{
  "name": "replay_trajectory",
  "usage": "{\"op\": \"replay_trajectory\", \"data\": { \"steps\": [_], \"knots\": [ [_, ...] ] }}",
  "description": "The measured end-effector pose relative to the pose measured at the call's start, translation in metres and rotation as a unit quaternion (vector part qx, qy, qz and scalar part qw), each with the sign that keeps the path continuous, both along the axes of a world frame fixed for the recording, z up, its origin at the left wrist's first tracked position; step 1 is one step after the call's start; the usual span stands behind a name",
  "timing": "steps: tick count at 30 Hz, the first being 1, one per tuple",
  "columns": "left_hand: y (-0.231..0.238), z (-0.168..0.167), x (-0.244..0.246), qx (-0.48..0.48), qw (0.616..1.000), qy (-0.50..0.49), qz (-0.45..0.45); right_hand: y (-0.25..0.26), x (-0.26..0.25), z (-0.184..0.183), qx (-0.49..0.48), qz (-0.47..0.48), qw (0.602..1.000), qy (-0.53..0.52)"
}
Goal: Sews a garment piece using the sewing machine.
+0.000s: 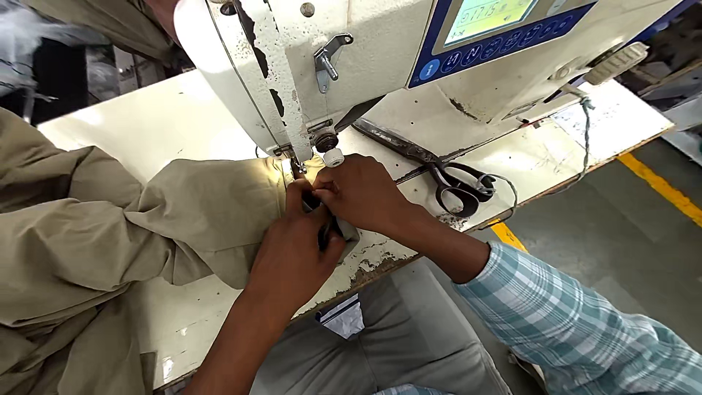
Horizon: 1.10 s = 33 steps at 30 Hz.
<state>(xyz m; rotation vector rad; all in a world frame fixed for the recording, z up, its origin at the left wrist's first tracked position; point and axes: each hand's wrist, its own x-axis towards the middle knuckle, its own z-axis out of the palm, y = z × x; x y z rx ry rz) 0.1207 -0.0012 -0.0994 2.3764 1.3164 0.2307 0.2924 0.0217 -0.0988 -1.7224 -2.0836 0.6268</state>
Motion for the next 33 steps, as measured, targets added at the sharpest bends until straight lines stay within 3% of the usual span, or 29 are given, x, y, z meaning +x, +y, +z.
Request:
{"op": "replay_trajectory", "data": {
  "steps": [5, 11, 20, 26, 33],
  "knots": [
    [0.002, 0.004, 0.002, 0.004, 0.999, 0.029, -0.012, -0.003, 0.006, 0.006, -0.040, 0.036, 0.998, -0.037],
    [0.005, 0.007, 0.001, 0.010, 0.998, 0.047, -0.027, 0.008, 0.018, -0.029, 0.236, 0.036, 0.971, -0.027],
    [0.011, 0.004, -0.003, 0.021, 0.999, 0.022, -0.034, 0.005, 0.011, -0.023, 0.156, 0.055, 0.976, -0.140],
    [0.028, 0.001, -0.006, 0.041, 0.998, 0.014, -0.042, 0.015, 0.008, -0.030, 0.199, 0.055, 0.972, -0.115],
    [0.039, -0.002, -0.010, 0.048, 0.998, 0.004, -0.050, 0.022, 0.004, -0.030, 0.180, 0.047, 0.976, -0.110]
  ]
}}
